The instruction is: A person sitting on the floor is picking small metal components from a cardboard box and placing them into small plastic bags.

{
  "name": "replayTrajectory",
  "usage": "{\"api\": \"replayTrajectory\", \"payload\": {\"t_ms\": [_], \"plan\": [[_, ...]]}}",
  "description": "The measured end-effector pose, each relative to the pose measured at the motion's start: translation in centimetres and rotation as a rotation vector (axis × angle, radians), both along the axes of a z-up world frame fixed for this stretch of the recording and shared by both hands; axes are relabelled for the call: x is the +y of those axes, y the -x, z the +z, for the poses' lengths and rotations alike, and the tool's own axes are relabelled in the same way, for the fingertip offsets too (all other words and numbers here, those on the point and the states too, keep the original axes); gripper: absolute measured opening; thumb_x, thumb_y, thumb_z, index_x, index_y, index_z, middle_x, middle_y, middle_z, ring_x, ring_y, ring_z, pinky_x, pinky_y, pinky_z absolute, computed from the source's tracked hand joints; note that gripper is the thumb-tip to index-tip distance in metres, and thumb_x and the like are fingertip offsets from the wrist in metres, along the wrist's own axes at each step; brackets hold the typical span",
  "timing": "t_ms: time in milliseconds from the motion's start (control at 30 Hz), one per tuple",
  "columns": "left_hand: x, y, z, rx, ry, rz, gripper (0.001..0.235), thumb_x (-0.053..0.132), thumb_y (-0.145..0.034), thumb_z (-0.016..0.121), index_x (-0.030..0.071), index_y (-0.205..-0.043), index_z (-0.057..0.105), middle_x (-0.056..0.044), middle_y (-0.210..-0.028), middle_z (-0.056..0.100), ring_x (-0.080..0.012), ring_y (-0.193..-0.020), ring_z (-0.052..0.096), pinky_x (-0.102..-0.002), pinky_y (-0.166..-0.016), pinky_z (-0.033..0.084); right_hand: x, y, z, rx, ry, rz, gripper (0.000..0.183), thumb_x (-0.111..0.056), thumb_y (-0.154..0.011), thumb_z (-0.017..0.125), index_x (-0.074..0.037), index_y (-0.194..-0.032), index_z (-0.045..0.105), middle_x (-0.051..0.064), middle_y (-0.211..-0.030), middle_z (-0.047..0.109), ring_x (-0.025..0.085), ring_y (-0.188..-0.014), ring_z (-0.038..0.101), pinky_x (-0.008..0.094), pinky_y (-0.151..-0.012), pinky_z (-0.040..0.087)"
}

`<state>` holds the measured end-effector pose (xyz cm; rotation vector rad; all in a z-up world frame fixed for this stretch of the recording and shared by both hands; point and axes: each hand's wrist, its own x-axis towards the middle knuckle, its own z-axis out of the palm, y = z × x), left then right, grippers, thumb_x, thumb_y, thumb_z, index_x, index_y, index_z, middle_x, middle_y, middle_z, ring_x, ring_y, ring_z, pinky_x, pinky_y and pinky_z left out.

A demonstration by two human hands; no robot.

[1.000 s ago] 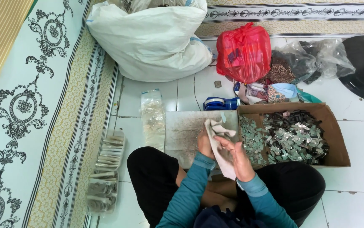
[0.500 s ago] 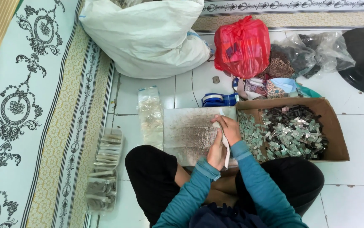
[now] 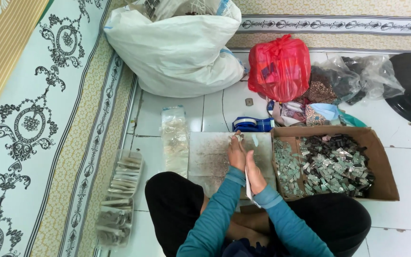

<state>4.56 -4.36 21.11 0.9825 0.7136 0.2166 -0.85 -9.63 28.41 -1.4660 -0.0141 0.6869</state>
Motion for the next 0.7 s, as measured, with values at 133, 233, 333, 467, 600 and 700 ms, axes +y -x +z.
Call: {"api": "replayTrajectory", "payload": {"t_ms": [133,233,333,467,600,700], "plan": [[1.6,-3.9,-9.6,0.117,-0.057,0.159,0.067,0.053,-0.109,0.043,-0.003,-0.144,0.053,-0.030,-0.129,0.063,-0.0410,-0.122,0.061,-0.060,-0.106,0.048,-1.3,-2.0,-5.8,0.004,-0.112,0.052,0.102,-0.083,-0.094,0.025,-0.009,-0.164,0.025,0.015,-0.171,0.006,0.043,-0.156,0.002,0.060,-0.127,-0.006],[3.0,-5.7,-12.0,0.087,-0.003,0.177,0.064,0.052,-0.108,0.045,-0.004,-0.135,0.061,-0.025,-0.113,0.072,-0.0341,-0.105,0.071,-0.052,-0.093,0.057,-2.5,-3.2,-7.7,-0.045,-0.096,0.135,0.103,-0.085,-0.093,0.016,-0.011,-0.165,0.023,0.016,-0.172,0.003,0.044,-0.156,-0.003,0.059,-0.126,-0.010],[5.1,-8.7,-15.4,-0.034,0.071,0.249,0.056,0.047,-0.108,0.048,-0.001,-0.130,0.067,-0.024,-0.102,0.075,-0.0299,-0.090,0.074,-0.047,-0.081,0.060,-4.5,-4.0,-8.8,-0.180,-0.005,0.223,0.105,-0.085,-0.092,0.014,-0.010,-0.163,0.030,0.028,-0.168,0.011,0.055,-0.151,-0.001,0.066,-0.124,-0.005],[9.5,-11.6,-15.4,0.063,-0.183,0.263,0.068,0.062,-0.106,0.039,0.009,-0.146,0.056,-0.022,-0.144,0.056,-0.0373,-0.132,0.053,-0.053,-0.110,0.045,-9.1,-3.6,-14.3,-0.114,-0.107,0.224,0.106,-0.079,-0.094,-0.003,-0.010,-0.157,0.046,0.023,-0.152,0.052,0.039,-0.143,0.040,0.054,-0.121,0.020],[15.2,-16.6,-22.8,0.202,-0.380,0.348,0.072,0.063,-0.106,0.042,0.001,-0.136,0.060,-0.024,-0.136,0.063,-0.0384,-0.131,0.058,-0.054,-0.112,0.045,-14.7,-1.6,-16.3,-0.019,-0.183,0.163,0.098,-0.071,-0.100,-0.001,-0.006,-0.153,0.049,0.022,-0.141,0.065,0.034,-0.127,0.062,0.047,-0.108,0.041],[18.9,-19.9,-28.0,0.296,-0.481,0.326,0.082,0.068,-0.103,0.046,-0.006,-0.137,0.050,-0.030,-0.140,0.056,-0.0421,-0.131,0.056,-0.055,-0.112,0.047,-18.7,-2.2,-17.5,-0.013,-0.139,0.105,0.097,-0.069,-0.100,0.001,-0.003,-0.152,0.051,0.027,-0.136,0.067,0.039,-0.121,0.064,0.051,-0.105,0.043]]}}
